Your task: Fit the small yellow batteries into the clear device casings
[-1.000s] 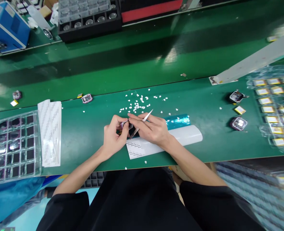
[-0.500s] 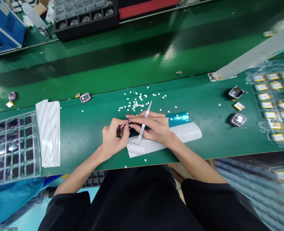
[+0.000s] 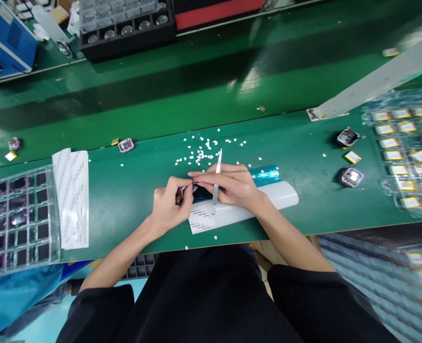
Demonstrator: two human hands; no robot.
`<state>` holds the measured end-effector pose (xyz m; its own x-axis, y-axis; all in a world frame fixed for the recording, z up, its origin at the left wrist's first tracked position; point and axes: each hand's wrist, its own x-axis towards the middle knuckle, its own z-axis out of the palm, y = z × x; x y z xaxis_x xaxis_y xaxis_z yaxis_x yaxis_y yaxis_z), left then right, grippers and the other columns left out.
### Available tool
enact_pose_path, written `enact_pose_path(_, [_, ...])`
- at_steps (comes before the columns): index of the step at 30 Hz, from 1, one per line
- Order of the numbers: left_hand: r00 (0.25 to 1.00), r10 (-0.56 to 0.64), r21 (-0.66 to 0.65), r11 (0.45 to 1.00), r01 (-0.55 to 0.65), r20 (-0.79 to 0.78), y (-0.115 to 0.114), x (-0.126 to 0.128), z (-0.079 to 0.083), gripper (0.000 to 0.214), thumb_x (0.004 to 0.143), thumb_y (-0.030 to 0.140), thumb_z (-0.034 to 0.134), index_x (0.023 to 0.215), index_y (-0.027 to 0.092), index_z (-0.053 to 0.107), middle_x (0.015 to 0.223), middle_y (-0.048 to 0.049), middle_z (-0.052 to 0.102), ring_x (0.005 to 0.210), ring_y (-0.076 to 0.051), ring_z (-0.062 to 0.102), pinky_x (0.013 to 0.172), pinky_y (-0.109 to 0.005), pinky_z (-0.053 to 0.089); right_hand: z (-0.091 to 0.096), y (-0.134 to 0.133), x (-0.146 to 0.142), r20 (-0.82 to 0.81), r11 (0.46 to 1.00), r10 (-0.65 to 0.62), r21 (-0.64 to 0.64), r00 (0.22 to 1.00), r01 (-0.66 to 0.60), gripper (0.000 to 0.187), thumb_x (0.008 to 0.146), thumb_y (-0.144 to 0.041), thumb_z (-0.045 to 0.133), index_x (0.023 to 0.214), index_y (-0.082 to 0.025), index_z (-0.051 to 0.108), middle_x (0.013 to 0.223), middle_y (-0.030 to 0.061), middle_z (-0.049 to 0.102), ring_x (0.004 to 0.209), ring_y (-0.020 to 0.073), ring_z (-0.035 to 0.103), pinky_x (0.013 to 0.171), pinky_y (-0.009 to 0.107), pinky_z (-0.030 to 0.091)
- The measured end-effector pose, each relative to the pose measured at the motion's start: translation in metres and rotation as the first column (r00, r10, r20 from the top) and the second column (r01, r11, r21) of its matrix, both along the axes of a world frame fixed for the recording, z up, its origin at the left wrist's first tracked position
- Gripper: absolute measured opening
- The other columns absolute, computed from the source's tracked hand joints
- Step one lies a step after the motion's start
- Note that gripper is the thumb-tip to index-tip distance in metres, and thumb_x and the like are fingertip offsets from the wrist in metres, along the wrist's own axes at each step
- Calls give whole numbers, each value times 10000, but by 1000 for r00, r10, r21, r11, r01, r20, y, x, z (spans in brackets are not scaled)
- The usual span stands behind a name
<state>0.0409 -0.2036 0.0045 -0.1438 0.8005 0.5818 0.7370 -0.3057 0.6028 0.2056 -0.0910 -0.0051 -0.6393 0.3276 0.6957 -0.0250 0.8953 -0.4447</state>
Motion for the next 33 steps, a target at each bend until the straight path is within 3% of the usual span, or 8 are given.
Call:
enact_pose_path(12, [999,-7,12,1000,8,-40,1,0,-3,78,928,119,591,949,193,580,600,73,632,420,-58,565,436,-157,425,-3,1,-1,-4,998,24,-65,1000,-24,250,975,-121,613,1164,-250,712,1086,-18,809,802,131,761,701,248,638])
enact_pose_path(15, [999,-16,10,1000,16,-28,1,1,-3,95,923,105,599,958,191,577,632,62,673,419,-52,570,437,-151,427,-4,-1,-3,-25,994,-101,-41,995,100,307,964,-107,613,1214,-261,704,1092,-14,808,815,147,771,736,274,647])
enact_pose_path(19, [1000,0,-54,999,1,22,-1,1,-2,89,935,112,596,975,188,573,583,69,653,428,-67,603,440,-157,424,0,-3,-4,-14,931,-364,-27,931,364,402,972,-97,568,1321,-273,664,1176,15,785,887,176,776,782,320,646])
enact_pose_path(21, [999,7,-74,997,-4,44,-1,1,-2,80,937,122,596,978,187,573,572,71,637,439,-75,620,445,-159,432,3,-4,-4,-5,936,-344,-81,939,342,321,980,-153,585,1263,-263,690,1205,28,775,927,189,777,792,339,644])
enact_pose_path(23, [999,8,-76,997,-4,54,-1,1,-3,81,933,125,600,977,186,571,595,65,646,445,-73,626,454,-158,444,5,-7,-5,4,949,-230,-222,973,225,192,985,-218,615,1139,-235,727,1149,43,794,917,189,779,772,333,639])
enact_pose_path(25, [998,1,-58,998,2,59,-1,1,-4,89,927,119,604,969,186,566,610,64,650,441,-66,622,457,-153,447,7,-10,-7,24,914,-109,-391,994,110,125,980,-269,648,1039,-216,744,1052,43,813,846,168,776,722,299,626])
enact_pose_path(28, [996,-15,-59,998,21,92,-2,2,-7,109,921,107,605,974,190,558,594,74,636,440,-63,622,459,-147,449,9,-14,-11,53,809,-17,-587,998,45,117,964,-304,676,966,-217,755,996,31,818,740,131,748,658,259,595])
enact_pose_path(33, [984,0,-133,991,25,180,-6,3,-9,119,928,127,611,1004,192,547,633,54,664,476,-77,656,484,-159,494,11,-18,-16,12,680,21,-734,1000,-5,166,979,-320,644,929,-209,756,847,16,801,643,106,688,594,238,533])
